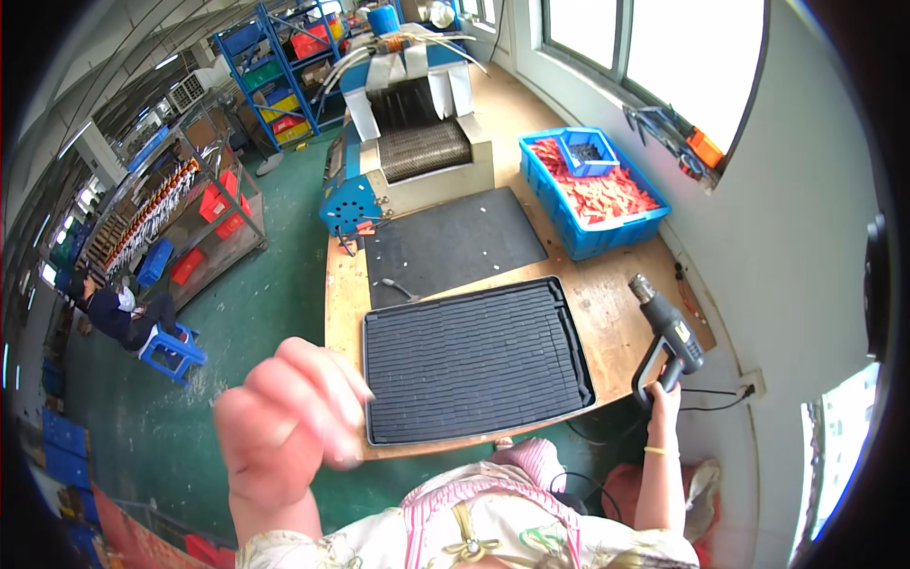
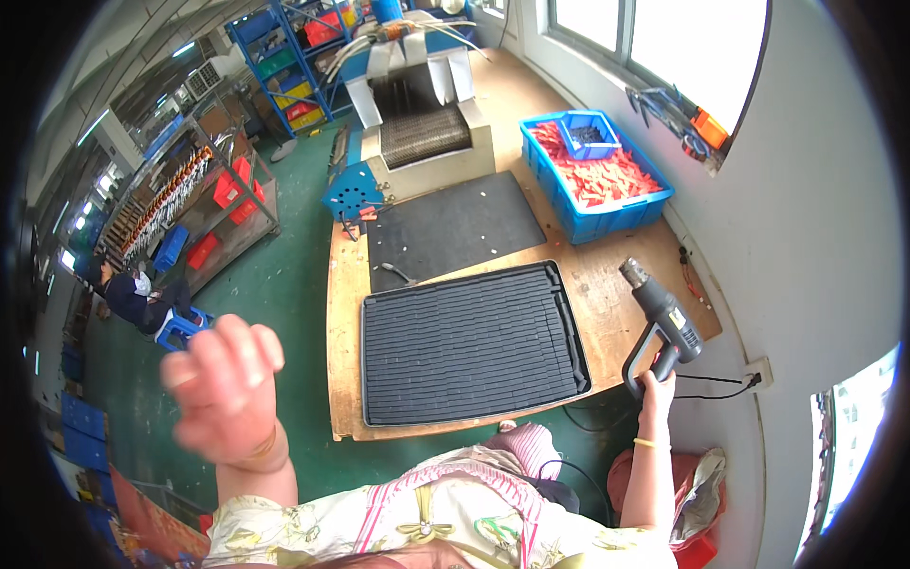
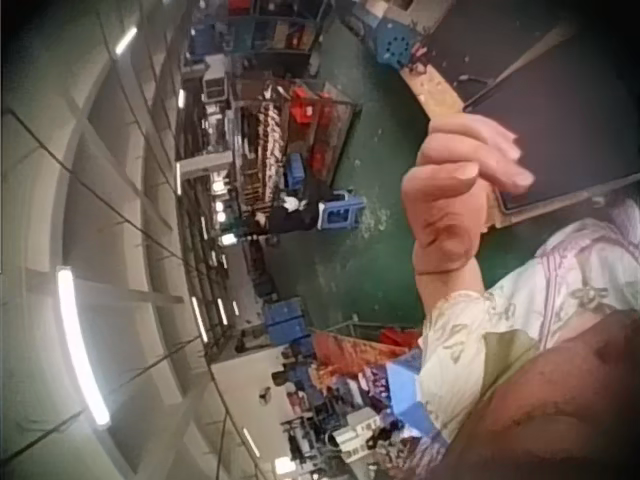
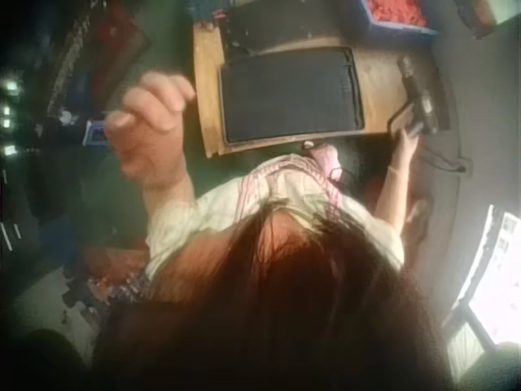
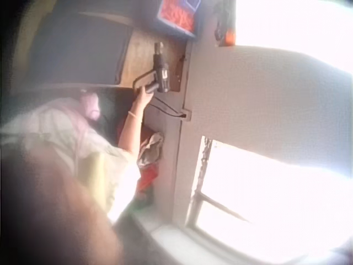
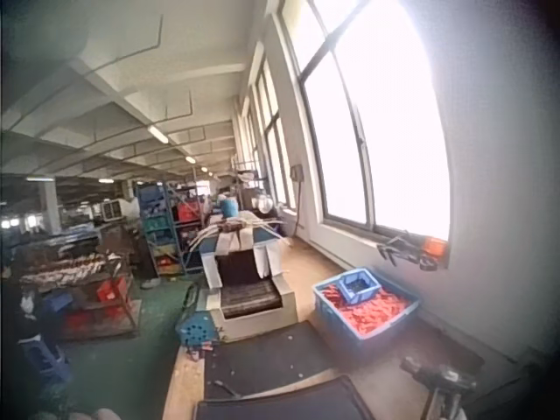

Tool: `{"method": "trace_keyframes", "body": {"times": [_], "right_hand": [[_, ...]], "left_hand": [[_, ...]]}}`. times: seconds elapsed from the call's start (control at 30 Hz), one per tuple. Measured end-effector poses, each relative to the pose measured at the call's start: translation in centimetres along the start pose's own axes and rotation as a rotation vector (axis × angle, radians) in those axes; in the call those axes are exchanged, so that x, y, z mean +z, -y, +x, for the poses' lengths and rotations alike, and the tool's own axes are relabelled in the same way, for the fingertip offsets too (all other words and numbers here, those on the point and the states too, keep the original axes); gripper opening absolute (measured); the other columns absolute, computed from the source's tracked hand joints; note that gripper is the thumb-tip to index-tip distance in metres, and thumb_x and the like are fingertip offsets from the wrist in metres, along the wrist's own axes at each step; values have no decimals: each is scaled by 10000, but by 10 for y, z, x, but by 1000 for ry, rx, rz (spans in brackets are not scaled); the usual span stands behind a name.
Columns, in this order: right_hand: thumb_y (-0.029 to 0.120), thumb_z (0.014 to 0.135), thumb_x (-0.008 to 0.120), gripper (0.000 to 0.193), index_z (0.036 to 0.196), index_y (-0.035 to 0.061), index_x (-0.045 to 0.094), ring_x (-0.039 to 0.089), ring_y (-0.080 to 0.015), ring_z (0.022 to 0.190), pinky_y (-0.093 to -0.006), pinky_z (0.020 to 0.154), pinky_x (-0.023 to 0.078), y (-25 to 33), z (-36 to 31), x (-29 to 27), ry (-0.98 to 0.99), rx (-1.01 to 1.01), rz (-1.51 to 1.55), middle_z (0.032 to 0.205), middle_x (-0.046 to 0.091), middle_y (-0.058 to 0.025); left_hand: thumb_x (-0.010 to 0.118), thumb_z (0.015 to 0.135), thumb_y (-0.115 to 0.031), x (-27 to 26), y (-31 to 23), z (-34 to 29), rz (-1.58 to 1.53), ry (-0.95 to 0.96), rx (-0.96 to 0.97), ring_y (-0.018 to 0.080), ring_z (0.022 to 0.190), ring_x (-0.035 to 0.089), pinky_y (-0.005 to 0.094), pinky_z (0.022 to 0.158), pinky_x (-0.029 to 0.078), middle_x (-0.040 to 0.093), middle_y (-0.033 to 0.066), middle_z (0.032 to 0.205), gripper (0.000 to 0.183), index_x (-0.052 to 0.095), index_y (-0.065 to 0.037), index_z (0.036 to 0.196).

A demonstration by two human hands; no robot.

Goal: The person inserts small components into rubber sleeves by hand, arranges them onto a tray, and then carries the tray to a different workstation.

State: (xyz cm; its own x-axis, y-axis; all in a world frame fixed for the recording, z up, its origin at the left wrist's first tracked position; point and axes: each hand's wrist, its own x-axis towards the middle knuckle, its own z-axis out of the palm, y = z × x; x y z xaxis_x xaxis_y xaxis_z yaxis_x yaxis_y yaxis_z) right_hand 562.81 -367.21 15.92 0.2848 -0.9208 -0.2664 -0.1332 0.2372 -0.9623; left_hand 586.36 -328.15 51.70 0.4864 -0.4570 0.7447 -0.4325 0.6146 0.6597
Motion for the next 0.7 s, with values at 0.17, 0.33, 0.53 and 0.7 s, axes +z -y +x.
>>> {"method": "trace_keyframes", "body": {"times": [0.17,0.33,0.53,0.7], "right_hand": [[21,704,618,531,1228,1,533,578,-136,804,-257,708,486,23,-97,18,89,-44,35,1003,566,-38],[-4,695,601,563,1251,-17,515,609,-168,891,-271,752,512,-2,-159,-8,50,-95,35,1092,592,-78],[5,710,587,456,1163,4,531,521,-119,665,-258,594,451,-10,-206,-15,19,-147,-69,870,549,-36],[14,751,572,298,1046,-14,547,502,-143,635,-293,583,438,24,-233,-5,231,-291,-101,798,555,-50]], "left_hand": [[617,888,-269,1,-118,-28,-322,96,126,184,895,544,373,742,417,610,-51,819,339,570,-207,1218],[628,890,-256,0,-159,-75,-378,147,203,186,900,564,357,754,432,628,-27,847,305,595,-181,1184],[642,891,-240,-13,-198,-57,-521,224,236,188,907,587,338,769,450,649,2,880,267,626,-150,1142],[653,892,-227,22,-202,-55,-609,282,310,190,912,607,322,781,465,667,27,907,239,652,-125,1108]]}}
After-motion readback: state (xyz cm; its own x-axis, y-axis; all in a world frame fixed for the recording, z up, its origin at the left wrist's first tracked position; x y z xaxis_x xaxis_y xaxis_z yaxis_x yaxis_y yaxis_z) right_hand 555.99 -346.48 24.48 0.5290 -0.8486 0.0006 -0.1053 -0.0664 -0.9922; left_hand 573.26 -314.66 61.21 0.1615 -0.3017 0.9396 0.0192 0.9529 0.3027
